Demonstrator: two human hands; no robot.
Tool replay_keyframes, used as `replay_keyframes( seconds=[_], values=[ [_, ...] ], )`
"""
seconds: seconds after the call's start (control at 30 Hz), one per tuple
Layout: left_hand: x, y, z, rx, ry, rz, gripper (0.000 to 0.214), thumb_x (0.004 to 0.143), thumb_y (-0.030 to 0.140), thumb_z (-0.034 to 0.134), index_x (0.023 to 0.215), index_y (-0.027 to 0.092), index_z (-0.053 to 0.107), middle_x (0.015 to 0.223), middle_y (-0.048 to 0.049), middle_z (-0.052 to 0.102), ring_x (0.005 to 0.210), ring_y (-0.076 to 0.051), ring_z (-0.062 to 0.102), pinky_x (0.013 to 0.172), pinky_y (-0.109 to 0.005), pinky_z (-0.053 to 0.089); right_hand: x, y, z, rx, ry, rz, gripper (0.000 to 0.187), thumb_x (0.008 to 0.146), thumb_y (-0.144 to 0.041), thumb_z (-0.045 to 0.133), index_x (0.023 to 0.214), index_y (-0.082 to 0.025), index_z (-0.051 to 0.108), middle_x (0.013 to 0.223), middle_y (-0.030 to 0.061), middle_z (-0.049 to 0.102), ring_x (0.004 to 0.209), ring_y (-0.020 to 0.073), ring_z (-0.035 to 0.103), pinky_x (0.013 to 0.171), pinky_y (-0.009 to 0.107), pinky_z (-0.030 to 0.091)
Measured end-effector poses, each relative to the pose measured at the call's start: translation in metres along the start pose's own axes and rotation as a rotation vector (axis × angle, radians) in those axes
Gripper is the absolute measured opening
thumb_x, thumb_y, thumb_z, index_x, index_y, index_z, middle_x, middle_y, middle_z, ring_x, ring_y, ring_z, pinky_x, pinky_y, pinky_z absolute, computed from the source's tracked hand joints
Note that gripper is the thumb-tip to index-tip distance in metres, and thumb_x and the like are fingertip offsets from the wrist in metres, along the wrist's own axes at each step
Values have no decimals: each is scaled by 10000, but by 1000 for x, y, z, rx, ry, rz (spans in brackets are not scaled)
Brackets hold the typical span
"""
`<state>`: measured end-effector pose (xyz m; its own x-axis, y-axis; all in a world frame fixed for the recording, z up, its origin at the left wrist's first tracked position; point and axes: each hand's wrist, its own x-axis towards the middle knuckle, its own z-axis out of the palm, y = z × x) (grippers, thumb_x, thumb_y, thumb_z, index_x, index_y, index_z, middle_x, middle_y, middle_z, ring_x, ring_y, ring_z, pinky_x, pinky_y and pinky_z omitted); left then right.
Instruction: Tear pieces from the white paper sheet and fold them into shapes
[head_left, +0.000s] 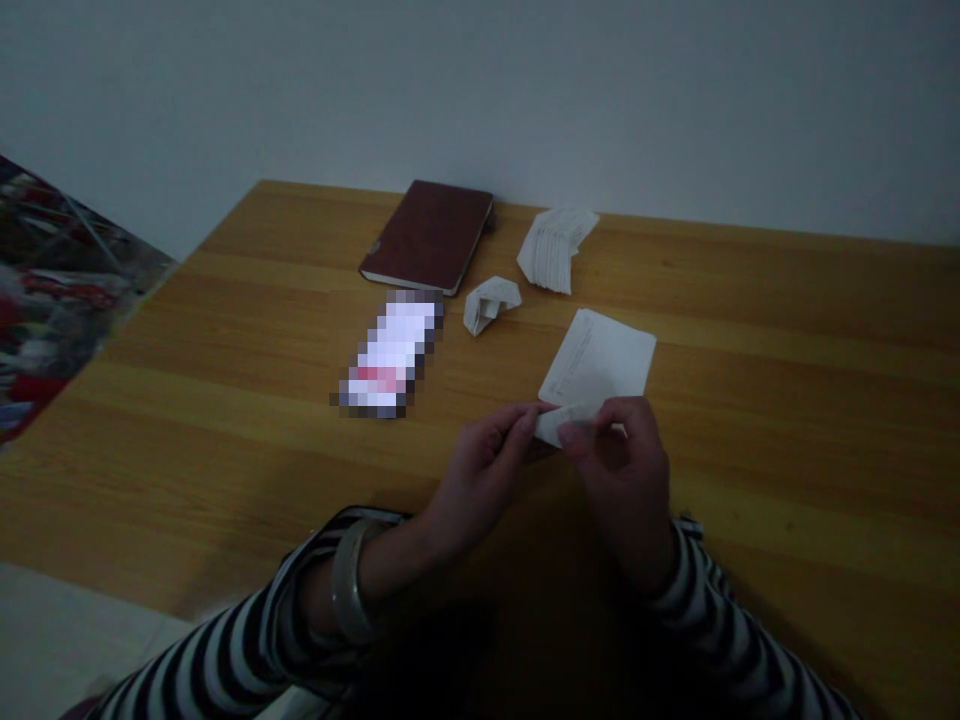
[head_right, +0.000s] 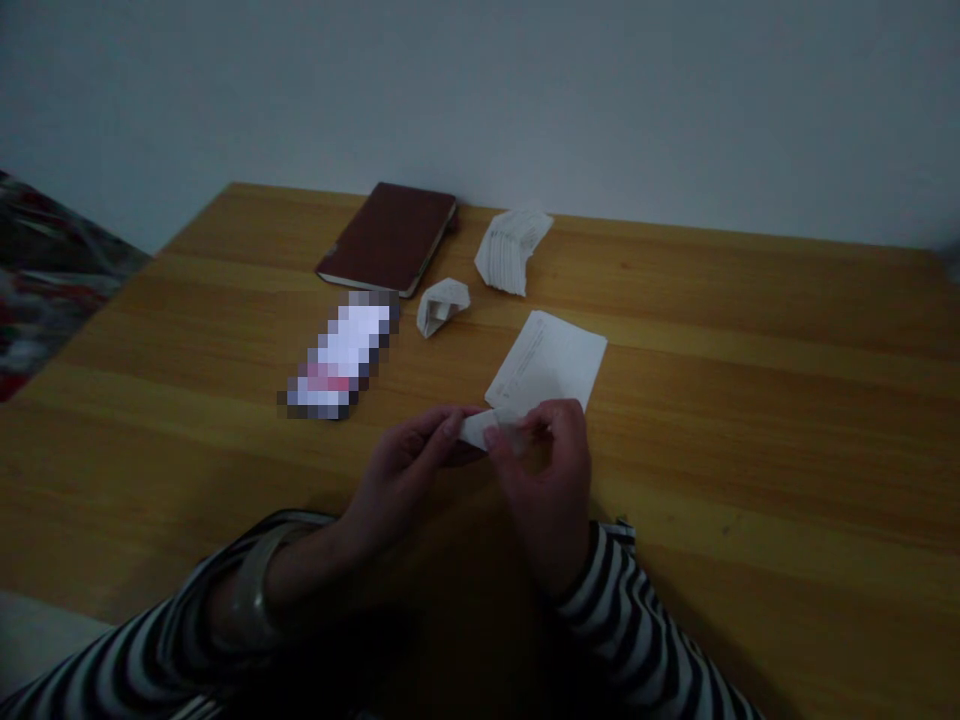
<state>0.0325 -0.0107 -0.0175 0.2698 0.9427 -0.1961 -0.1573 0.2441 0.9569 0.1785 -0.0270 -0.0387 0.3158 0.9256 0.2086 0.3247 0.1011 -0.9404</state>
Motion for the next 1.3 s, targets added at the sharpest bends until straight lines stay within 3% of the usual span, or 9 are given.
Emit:
replay_keyframes(
  seconds=[0.07, 0.17, 0.27, 0.5, 0.8, 0.97, 1.07, 1.17, 1.3],
  values=[
    [0, 1, -2, 99, 36, 62, 251, 942, 310, 548, 1068, 157, 702, 1016, -70, 723, 952, -178, 651, 888, -309, 525, 1, -1, 0, 141, -44, 147, 273, 756, -341, 741, 892, -221, 536, 815, -2, 581, 676, 142, 563, 582, 274, 502],
    [0, 2, -3, 204, 58, 109, 255, 955, 307, 526, 1077, 165, 699, 993, -61, 719, 920, -170, 642, 854, -286, 510, 2, -7, -1, 251, -316, 388, 266, 791, -433, 707, 791, -197, 587, 586, -26, 591, 444, 105, 507, 394, 221, 410],
    [0, 3, -2, 198, 21, 79, 266, 958, 328, 512, 1058, 159, 692, 863, -51, 703, 779, -154, 630, 730, -266, 516, 1, -12, -1, 305, -434, 493, 276, 779, -444, 725, 748, -177, 661, 453, -30, 570, 365, 108, 497, 351, 220, 397],
    [0, 3, 3, 74, -10, 20, 287, 941, 361, 529, 1012, 138, 695, 754, -40, 654, 617, -122, 559, 585, -246, 486, -2, -8, 1, 438, -366, 516, 207, 753, -387, 772, 755, -184, 734, 592, 6, 696, 499, 141, 638, 477, 261, 553],
    [11, 20, -13, 30, -55, -37, 292, 922, 311, 560, 1082, 109, 696, 952, -81, 732, 867, -165, 659, 830, -278, 522, 15, -7, -21, 632, -769, 588, 286, 896, -420, 620, 1002, -174, 719, 901, 94, 786, 791, 206, 763, 690, 327, 631],
    [12, 18, -13, 81, -25, -64, 628, 814, 274, 715, 1378, 130, 480, 597, 39, 648, 529, -93, 570, 519, -182, 449, 11, -3, -14, 604, -692, 603, 291, 879, -448, 634, 961, -184, 726, 896, 80, 785, 803, 199, 759, 756, 360, 628],
    [11, 14, -12, 50, -42, -85, 683, 797, 299, 738, 1394, 112, 464, 517, 62, 597, 433, -74, 492, 430, -168, 361, 7, -4, -10, 598, -659, 591, 284, 872, -447, 645, 990, -202, 723, 910, 68, 782, 799, 199, 756, 760, 373, 629],
    [11, 14, -16, -69, -61, -91, 692, 817, 311, 716, 1418, 101, 445, 603, 28, 658, 522, -88, 567, 524, -194, 449, 6, -7, -12, 616, -670, 607, 278, 881, -435, 638, 1004, -199, 720, 907, 76, 784, 794, 206, 759, 751, 373, 631],
    [13, 14, -23, -254, 14, -157, 789, 846, 251, 664, 1521, 152, 267, 791, -1, 733, 745, -128, 678, 824, -298, 534, 9, -8, -16, 651, -730, 619, 273, 900, -417, 618, 1023, -194, 716, 929, 90, 786, 846, 215, 760, 765, 366, 625]
  ],
)
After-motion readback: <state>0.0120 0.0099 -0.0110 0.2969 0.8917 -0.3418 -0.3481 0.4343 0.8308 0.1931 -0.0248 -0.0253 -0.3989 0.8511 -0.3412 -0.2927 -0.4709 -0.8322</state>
